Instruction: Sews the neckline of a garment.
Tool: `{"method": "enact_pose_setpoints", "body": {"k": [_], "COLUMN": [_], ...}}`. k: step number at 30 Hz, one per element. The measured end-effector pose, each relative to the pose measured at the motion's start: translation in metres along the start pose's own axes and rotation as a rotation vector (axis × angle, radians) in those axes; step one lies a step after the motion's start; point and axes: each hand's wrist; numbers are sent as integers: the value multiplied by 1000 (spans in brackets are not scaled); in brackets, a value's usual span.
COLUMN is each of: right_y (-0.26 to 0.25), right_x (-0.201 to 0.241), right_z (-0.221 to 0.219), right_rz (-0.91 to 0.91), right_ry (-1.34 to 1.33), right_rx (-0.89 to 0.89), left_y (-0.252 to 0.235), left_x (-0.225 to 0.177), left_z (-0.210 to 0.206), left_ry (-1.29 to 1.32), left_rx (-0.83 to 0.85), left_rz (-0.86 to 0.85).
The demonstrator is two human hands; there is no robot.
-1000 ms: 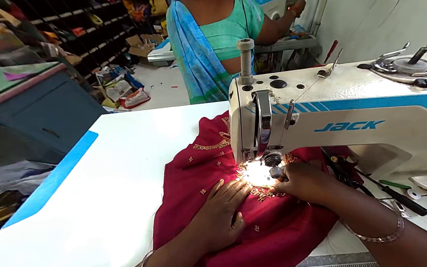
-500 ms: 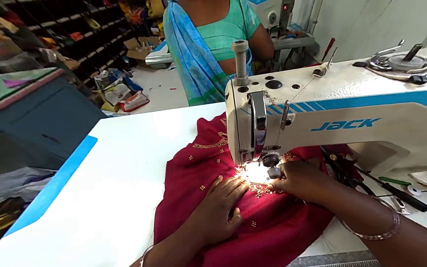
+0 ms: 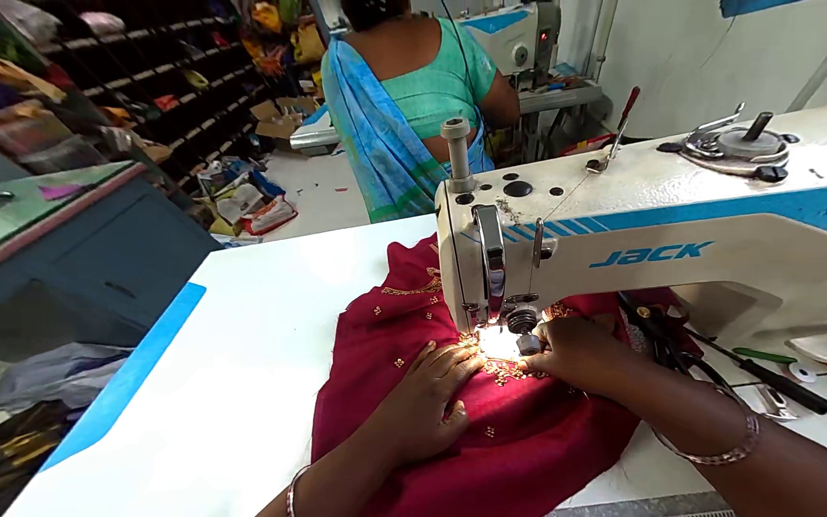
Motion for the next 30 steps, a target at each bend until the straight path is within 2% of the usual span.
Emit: {"method": "enact_pose_setpoints", "body": {"k": [2, 6, 9, 23, 30], "right_y": [-2, -1, -1, 4, 5], "right_x": [-1, 0, -2, 3, -2], "right_z": [1, 3, 2, 6, -1], "right_rz": [-8, -14, -5, -71, -30], "right_ry": [-5, -16, -62, -29, -41], "right_rx": [1, 8, -5, -38, -136], "left_y": [-8, -14, -7, -6, -5], "left_x": [-27, -60, -56, -50, -47], "left_z": [12, -6, -22, -21, -24], "left_ry": [-30, -21, -76, -61, -58], "left_rx": [122, 103, -1, 35, -17], "left_rz": [183, 413, 397, 379, 351]}}
Point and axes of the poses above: each hand's wrist, its own y-axis away from the middle knuckle, its own z-axis out of the back of the hand, x = y × z, and after that the axes turned 2 degrees about -z, right-handed
